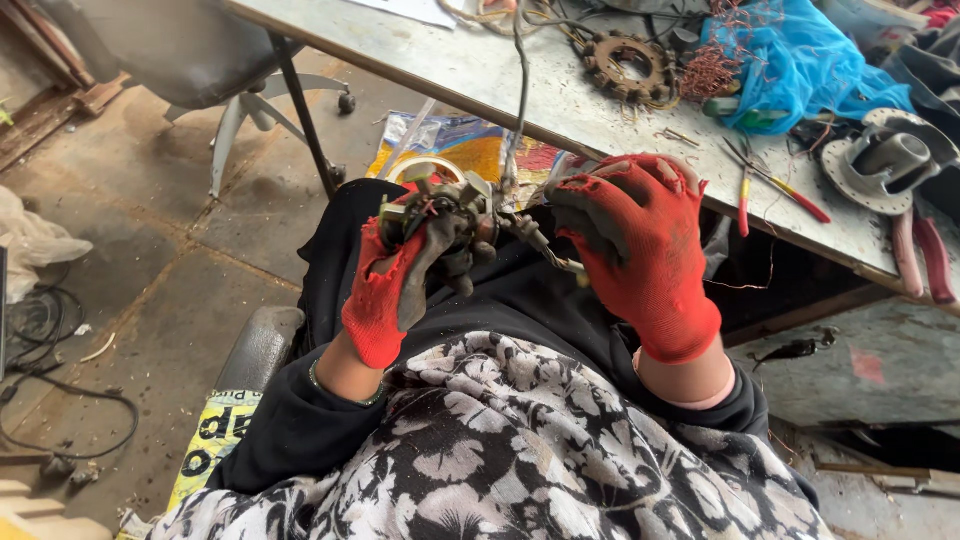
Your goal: The person works on a bundle of wires and small mechanical parts by hand, twisting wires together and checking the connections. They handle the wiring harness and small components while seated at a workbench.
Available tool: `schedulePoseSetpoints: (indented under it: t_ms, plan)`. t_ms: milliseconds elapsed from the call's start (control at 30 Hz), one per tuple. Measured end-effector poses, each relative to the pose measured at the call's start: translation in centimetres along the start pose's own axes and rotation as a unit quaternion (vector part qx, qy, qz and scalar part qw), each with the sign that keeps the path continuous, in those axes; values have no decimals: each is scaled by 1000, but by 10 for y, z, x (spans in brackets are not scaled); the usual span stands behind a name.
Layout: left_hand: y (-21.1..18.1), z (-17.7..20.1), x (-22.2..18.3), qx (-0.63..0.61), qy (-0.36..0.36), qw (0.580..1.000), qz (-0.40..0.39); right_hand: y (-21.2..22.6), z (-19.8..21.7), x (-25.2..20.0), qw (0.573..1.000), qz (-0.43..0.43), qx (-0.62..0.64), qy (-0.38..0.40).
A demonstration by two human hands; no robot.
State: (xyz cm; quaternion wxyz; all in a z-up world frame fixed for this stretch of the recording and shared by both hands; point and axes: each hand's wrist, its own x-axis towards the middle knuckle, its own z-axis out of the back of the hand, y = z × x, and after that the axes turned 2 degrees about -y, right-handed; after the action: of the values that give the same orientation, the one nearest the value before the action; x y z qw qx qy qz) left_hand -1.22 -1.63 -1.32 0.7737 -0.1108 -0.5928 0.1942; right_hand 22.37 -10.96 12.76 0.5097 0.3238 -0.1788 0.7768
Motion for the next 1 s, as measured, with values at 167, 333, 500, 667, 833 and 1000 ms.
schedulePoseSetpoints:
  t_ms: [167,333,500,667,833,1000]
  plan:
    - [9,-3,-14,98,2,995,-30,5,2,0,996,1,-4,87]
    - [28,-16,-38,-236,-22,934,268,5,1,3,980,44,-49,186]
    - [32,-12,-32,40,-56,996,-51,11,16,-6,972,127,66,188]
    - [11,-3,-10,166,-59,980,-92,-8,27,-14,993,51,70,75]
    - [-18,-6,9,-476,-12,811,339,-46,-3,-1,996,-62,-16,-58]
    - [-30,-4,22,-476,-20,817,324,-30,-11,12,998,-22,2,-64]
